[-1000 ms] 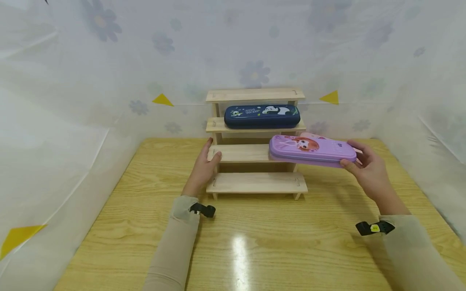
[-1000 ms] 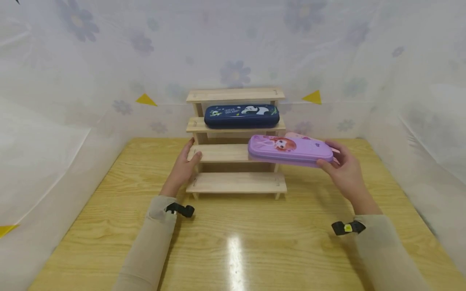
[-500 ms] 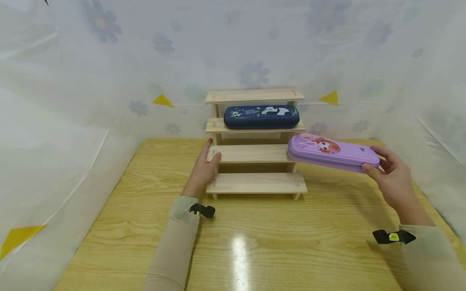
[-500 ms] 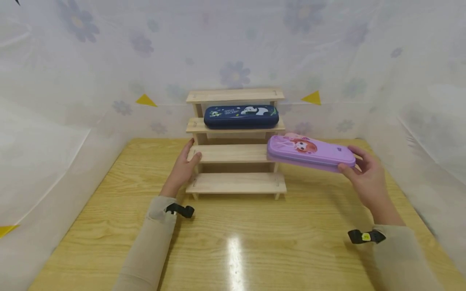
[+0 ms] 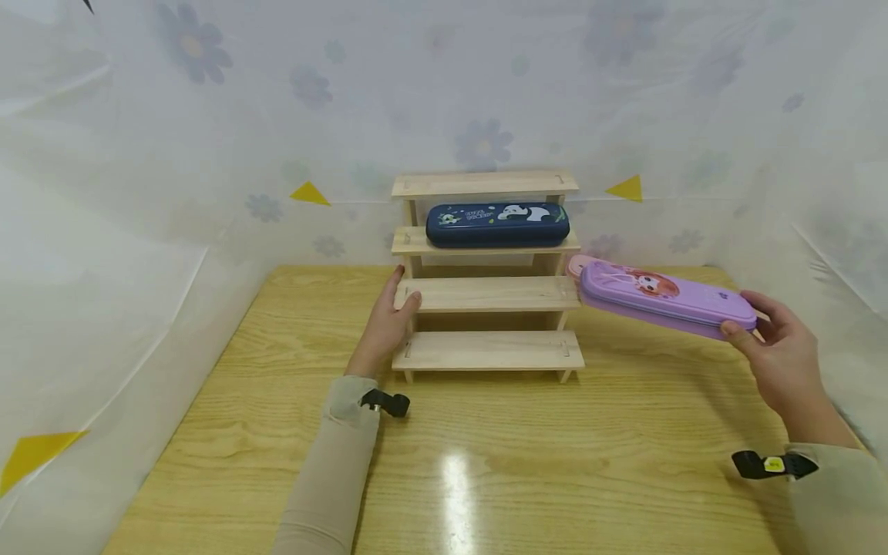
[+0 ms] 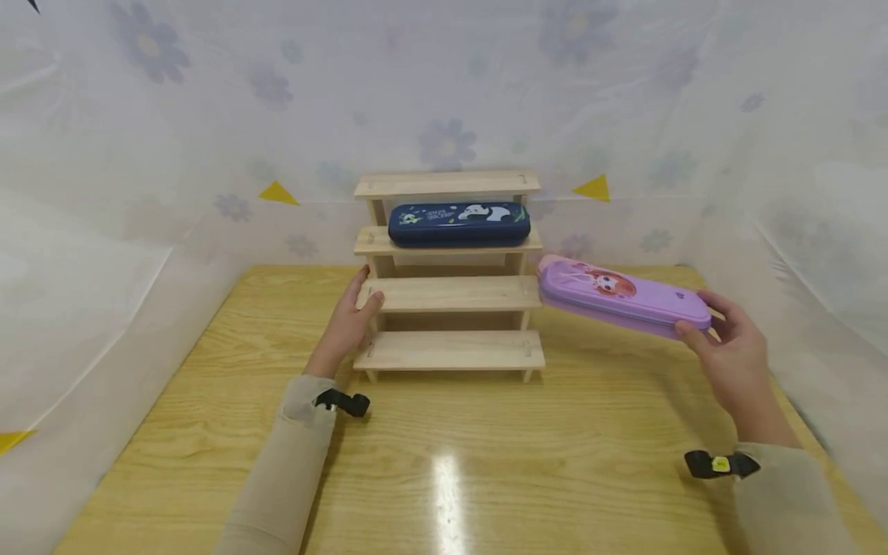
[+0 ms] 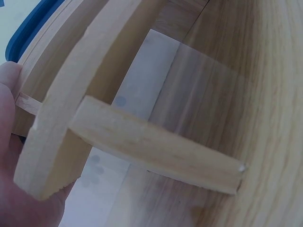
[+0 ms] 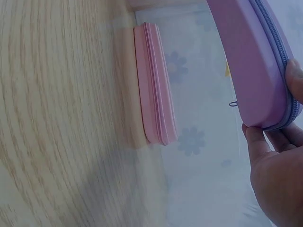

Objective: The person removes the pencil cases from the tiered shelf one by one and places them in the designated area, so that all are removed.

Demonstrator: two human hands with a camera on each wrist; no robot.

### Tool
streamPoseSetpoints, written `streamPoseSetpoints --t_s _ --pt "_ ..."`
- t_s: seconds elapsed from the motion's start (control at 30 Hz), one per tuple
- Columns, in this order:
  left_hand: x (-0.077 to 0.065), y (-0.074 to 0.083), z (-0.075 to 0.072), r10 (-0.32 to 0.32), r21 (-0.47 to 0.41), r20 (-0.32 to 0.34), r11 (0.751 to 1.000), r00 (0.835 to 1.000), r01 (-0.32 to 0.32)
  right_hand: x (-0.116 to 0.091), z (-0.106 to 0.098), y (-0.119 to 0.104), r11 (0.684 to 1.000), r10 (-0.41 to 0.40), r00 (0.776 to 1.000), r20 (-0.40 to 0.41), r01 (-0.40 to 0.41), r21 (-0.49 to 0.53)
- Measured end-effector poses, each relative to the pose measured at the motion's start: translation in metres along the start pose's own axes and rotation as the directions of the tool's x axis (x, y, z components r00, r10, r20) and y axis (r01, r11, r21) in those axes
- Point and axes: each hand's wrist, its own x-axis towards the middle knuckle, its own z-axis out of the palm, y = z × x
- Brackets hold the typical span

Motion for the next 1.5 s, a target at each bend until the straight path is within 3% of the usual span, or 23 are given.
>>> streamPoseSetpoints --t_s 0.33,0.5,0.6,0.73,0.83,0.97,1.3,1.5 --pt "0.002 -0.001 -0.002 0.008 0.027 0.006 1.0 1.0 -0.008 0.002 -0.011 0.011 0.993 0.059 0.998 -0.038 -0.062 -0.097" --pt "0.002 -0.001 -0.002 0.003 0.01 0.011 1.0 1.0 -0.003 0.008 -0.009 0.02 0.972 0.079 0.996 -0.031 -0.084 -0.218" --pt "0.003 -0.003 -0.002 0.0 0.015 0.008 1.0 1.0 0.0 0.012 -0.007 0.025 0.975 0.097 0.995 -0.02 -0.099 -0.196" --pt "0.002 -0.004 -0.001 0.007 0.027 0.004 1.0 1.0 -0.007 0.016 -0.003 0.031 0.964 0.099 0.995 -0.008 -0.098 -0.249" --pt "0.001 -0.002 -0.001 0.011 0.029 0.003 1.0 1.0 -0.011 0.019 0.001 0.034 0.923 0.085 0.996 0.007 -0.075 -0.378" --pt "0.001 -0.002 -0.001 0.013 0.022 0.004 1.0 1.0 -0.013 0.024 0.006 0.036 0.882 0.084 0.996 0.033 -0.058 -0.467" --pt "0.001 -0.002 0.001 0.008 0.026 -0.009 1.0 1.0 -0.008 0.035 0.014 0.046 0.812 0.188 0.978 0.086 -0.105 -0.573" --pt "0.002 -0.003 0.0 0.017 0.03 -0.013 0.999 1.0 -0.017 0.039 0.013 0.052 0.748 0.23 0.964 0.134 -0.088 -0.657"
